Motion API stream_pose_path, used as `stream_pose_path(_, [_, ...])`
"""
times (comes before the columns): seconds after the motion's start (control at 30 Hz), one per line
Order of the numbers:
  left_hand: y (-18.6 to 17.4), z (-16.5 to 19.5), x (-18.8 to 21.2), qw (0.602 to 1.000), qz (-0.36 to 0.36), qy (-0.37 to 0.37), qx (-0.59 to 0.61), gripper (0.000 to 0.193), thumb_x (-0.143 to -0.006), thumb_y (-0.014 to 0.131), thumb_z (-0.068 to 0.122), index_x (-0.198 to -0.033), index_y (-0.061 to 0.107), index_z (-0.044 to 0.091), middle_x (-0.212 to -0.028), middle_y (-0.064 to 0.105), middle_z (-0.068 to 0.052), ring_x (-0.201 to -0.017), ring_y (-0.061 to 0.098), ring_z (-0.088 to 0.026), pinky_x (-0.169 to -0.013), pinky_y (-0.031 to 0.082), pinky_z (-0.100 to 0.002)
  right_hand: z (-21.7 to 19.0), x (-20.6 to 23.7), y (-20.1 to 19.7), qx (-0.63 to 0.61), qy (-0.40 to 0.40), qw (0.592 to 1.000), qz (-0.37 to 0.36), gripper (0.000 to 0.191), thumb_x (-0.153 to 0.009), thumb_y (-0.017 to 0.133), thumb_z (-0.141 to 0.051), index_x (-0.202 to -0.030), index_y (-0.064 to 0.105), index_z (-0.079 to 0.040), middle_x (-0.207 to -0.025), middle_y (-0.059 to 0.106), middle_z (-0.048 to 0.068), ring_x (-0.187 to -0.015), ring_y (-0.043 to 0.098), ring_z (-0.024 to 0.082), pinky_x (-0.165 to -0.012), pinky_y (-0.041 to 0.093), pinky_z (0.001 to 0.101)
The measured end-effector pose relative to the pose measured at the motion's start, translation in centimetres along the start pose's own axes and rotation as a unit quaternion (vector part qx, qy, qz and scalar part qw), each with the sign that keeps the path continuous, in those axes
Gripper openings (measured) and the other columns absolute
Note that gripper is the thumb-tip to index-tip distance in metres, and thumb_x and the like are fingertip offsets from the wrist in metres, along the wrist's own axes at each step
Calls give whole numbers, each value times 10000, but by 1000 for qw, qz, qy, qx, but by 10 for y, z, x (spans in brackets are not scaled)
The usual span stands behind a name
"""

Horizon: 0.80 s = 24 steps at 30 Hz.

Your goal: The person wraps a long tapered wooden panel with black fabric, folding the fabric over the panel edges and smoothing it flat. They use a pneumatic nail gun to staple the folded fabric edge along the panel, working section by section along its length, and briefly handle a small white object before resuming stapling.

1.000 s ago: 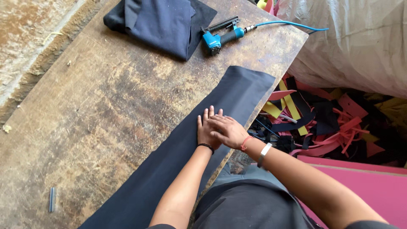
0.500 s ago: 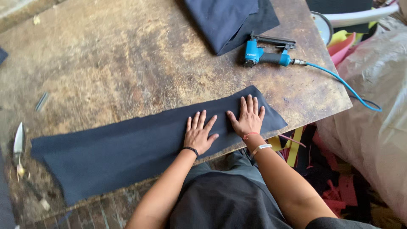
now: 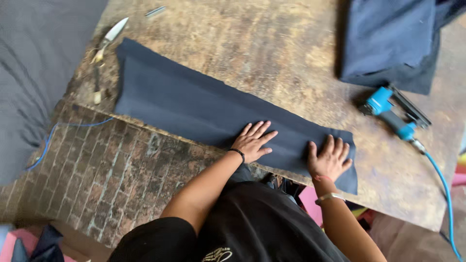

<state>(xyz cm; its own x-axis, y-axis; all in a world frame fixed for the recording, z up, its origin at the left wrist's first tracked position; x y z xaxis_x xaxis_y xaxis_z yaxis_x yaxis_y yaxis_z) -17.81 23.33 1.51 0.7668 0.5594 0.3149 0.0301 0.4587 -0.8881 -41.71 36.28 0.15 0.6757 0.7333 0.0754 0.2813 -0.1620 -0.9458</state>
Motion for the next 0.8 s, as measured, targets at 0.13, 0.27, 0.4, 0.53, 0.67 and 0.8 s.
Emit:
stream_pose_path(0.13, [-16, -58, 4, 996, 43, -68, 31, 675, -1025, 420, 586, -1626, 218, 355, -1734, 56, -5, -1586, 81, -239, -1264, 85, -482, -5, -2, 6, -5, -4, 1000, -12, 810, -963, 445, -695, -1561, 436, -149, -1656, 328, 149, -1559, 169, 349, -1183, 111, 644])
stream_pose_path(0.27, [-37, -131, 14, 983, 94, -156, 40, 702, -1005, 442, 595, -1625, 212, 359, -1724, 50, -27, -1576, 70, -258, -1254, 82, -480, -4, -4, 13, -8, -10, 1000, -7, 802, -979, 430, -696, -1572, 430, -157, -1663, 319, 153, -1567, 166, 351, -1193, 111, 642])
stream_pose_path(0.4, [-63, -222, 43, 964, 143, -217, 59, 715, -980, 498, 588, -1616, 260, 366, -1733, 93, -48, -1588, 93, -273, -1270, 114, -460, -2, -4, 22, 12, 6, 1000, -5, 770, -978, 443, -682, -1571, 427, -192, -1678, 306, 132, -1581, 167, 339, -1198, 124, 643])
stream_pose_path(0.53, [-93, -322, 72, 943, 179, -273, 62, 723, -981, 522, 604, -1615, 265, 369, -1730, 108, -67, -1583, 100, -297, -1266, 115, -475, -6, -5, 24, 37, 76, 996, 0, 723, -976, 460, -663, -1575, 413, -260, -1700, 260, 133, -1564, 159, 351, -1175, 135, 656])
stream_pose_path(0.67, [-124, -421, 99, 925, 188, -325, 56, 745, -967, 517, 627, -1616, 246, 382, -1726, 99, -57, -1581, 93, -292, -1258, 97, -479, -35, 0, 26, 58, 143, 987, 52, 620, -1034, 494, -565, -1551, 474, -223, -1660, 288, 202, -1488, 182, 404, -1067, 118, 741])
stream_pose_path(0.8, [-146, -496, 120, 902, 197, -380, 61, 769, -960, 517, 670, -1607, 229, 369, -1716, 94, -81, -1574, 98, -310, -1244, 99, -507, -99, 16, 49, 49, 136, 985, 90, 371, -1072, 470, -296, -1401, 602, -186, -1608, 435, 180, -1553, 308, 395, -1129, 254, 689])
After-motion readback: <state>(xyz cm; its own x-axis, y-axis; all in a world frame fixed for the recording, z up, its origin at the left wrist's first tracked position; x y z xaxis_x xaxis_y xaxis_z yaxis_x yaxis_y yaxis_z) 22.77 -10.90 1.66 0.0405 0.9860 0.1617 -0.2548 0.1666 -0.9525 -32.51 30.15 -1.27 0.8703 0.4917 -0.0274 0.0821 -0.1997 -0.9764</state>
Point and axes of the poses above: each hand's wrist, its own x-axis away from the middle knuckle, its own y-axis out of the palm, z = x × y, the point moved 4 cm from there along -x, towards the middle knuckle
